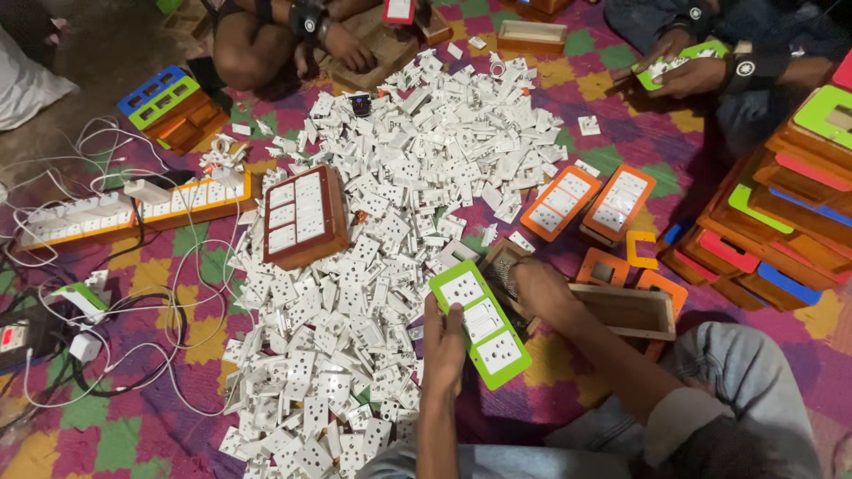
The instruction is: The person assembles electrical sockets by inserting white plastic socket units into a green plastic frame and securing them with screws. The person repeatedly picks up socket units, aligns them in the frame, and tightens screws using a screwdriver.
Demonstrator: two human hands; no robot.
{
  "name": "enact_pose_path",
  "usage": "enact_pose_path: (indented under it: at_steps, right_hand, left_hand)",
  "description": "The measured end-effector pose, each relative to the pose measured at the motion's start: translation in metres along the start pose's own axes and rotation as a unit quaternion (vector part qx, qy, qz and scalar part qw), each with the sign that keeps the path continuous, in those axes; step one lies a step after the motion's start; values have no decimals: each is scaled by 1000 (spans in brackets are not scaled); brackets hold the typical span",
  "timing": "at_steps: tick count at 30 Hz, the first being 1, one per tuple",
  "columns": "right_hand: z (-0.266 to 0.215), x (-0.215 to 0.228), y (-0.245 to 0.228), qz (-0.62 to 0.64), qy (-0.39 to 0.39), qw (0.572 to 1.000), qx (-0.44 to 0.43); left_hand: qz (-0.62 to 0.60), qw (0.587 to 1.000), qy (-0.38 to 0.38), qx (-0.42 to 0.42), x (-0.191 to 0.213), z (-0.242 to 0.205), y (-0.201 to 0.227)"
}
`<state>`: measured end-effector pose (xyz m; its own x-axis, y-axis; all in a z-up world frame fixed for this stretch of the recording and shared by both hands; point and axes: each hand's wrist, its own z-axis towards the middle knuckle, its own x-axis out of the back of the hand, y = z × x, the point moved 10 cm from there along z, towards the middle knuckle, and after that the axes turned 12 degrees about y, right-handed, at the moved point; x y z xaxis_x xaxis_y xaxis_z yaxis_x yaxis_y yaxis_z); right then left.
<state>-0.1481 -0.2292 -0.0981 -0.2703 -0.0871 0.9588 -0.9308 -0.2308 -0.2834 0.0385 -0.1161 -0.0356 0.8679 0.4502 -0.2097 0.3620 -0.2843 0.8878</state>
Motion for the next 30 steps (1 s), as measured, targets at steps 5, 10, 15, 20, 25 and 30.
enact_pose_path:
  at_steps: [5,10,15,20,25,30]
  right_hand:
    - [-16,45,-14,124,108,985,50]
    - [-30,76,3,309,152,939,-7]
    - [-50,47,26,711,31,670,-210]
    - [-66,35,18,819,11,532,-217]
    - [-82,3,14,818,-11,512,-261]
    - [-85,2,-8,841,-26,487,-234]
  left_hand:
    - [12,997,-40,-60,-9,-8,11]
    - [19,998,-25,-56,-11,-9,16]
    - [31,998,18,-50,-4,-8,12]
    - [-9,999,12,-43,-5,-8,8]
    - [7,999,15,-50,-5,-10,8]
    - [16,997,7,-74,-7,-11,13]
